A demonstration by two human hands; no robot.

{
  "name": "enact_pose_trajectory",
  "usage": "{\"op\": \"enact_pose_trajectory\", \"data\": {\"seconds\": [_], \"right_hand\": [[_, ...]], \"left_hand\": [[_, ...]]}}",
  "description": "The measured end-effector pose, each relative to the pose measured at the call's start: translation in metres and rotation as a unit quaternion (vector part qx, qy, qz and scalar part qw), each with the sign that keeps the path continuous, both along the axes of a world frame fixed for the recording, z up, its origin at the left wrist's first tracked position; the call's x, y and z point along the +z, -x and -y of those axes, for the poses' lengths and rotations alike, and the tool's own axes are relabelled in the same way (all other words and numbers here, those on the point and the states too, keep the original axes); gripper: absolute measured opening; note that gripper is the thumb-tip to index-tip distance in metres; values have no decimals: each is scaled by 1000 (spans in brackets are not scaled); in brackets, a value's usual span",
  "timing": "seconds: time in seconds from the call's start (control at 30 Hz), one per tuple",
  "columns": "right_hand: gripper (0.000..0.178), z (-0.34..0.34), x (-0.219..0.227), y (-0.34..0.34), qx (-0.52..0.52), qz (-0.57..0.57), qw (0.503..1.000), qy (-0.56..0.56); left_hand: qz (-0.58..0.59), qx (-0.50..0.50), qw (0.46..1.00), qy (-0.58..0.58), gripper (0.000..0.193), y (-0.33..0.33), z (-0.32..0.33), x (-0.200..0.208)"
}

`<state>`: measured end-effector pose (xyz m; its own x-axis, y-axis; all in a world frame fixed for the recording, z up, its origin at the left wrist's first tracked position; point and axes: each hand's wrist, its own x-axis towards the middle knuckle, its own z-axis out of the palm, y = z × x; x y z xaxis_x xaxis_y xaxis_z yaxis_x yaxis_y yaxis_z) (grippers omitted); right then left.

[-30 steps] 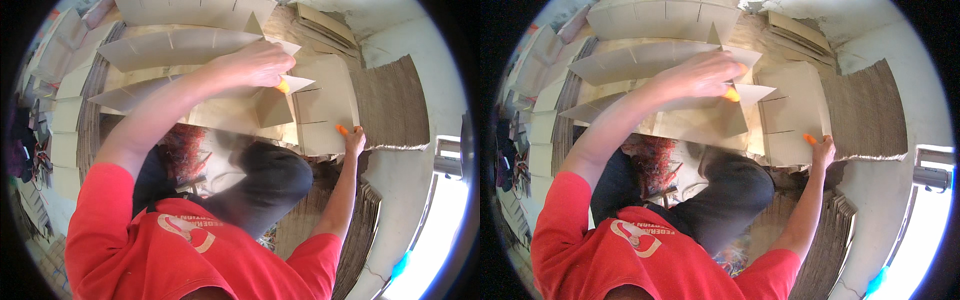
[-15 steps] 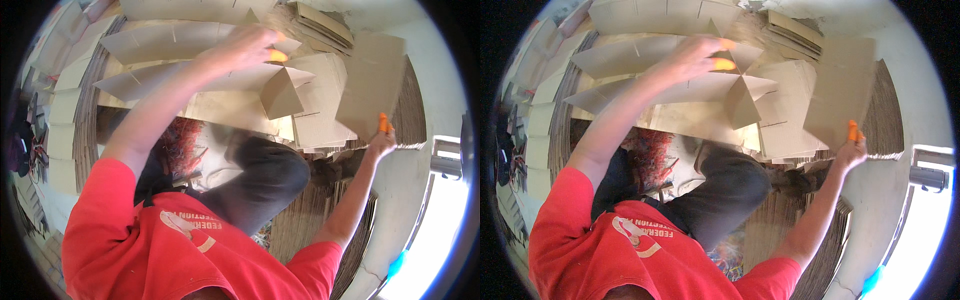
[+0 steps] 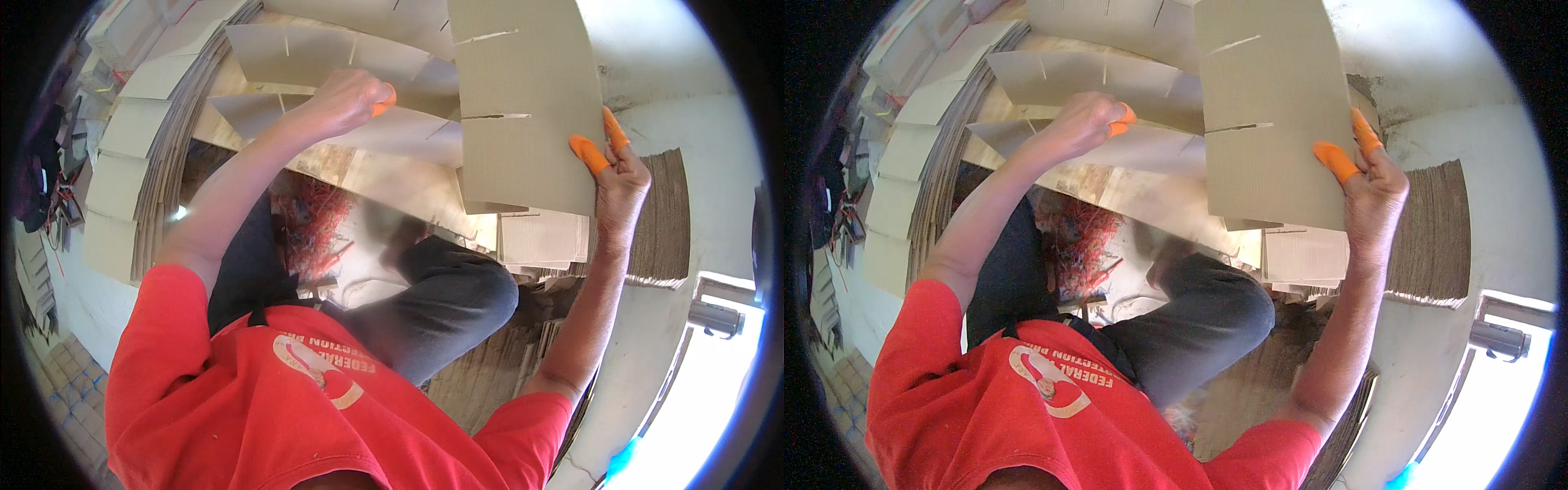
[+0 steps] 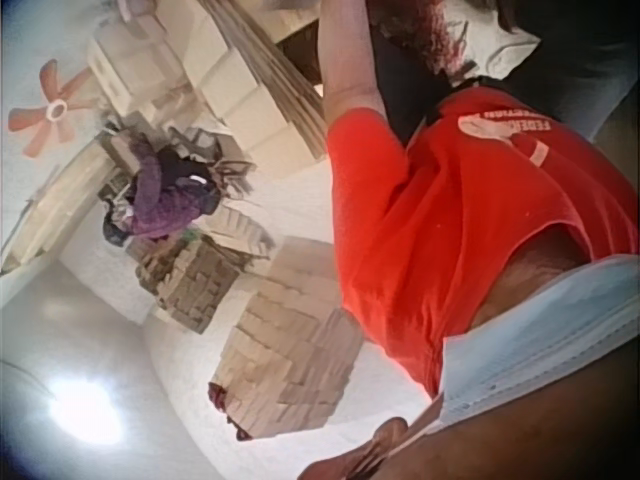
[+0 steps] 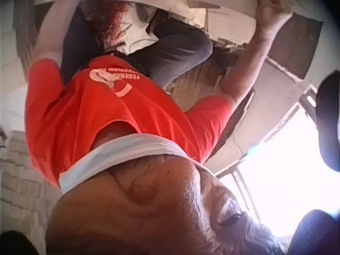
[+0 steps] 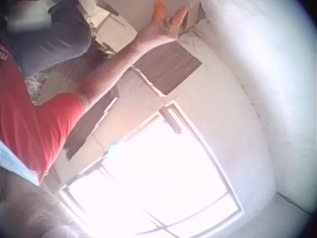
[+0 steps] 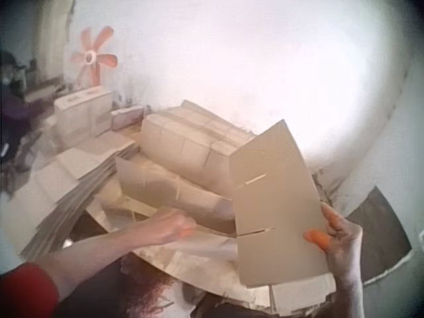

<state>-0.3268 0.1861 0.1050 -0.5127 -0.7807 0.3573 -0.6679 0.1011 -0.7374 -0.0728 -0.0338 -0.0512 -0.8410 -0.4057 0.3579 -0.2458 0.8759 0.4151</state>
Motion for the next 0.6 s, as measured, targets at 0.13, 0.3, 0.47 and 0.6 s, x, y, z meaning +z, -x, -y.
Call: {"op": "enact_pose_trajectory", "data": {"seconds": [0.13,0.3,0.47,0.6], "right_hand": [[60,22,-8,-11,5,-24,999,-41],[59,33,-7,-9,13,-28,996,-83],[58,34,0,-16,16,-18,993,-112],[57,39,-9,-24,45,28,992,-111]], "left_hand": [[-22,-4,1000,-4,12,2,5,-8],[-25,2,1000,-17,2,7,6,-5],[-65,-6,997,-34,5,7,11,-10],[-38,-10,999,-35,5,9,11,-4]]}}
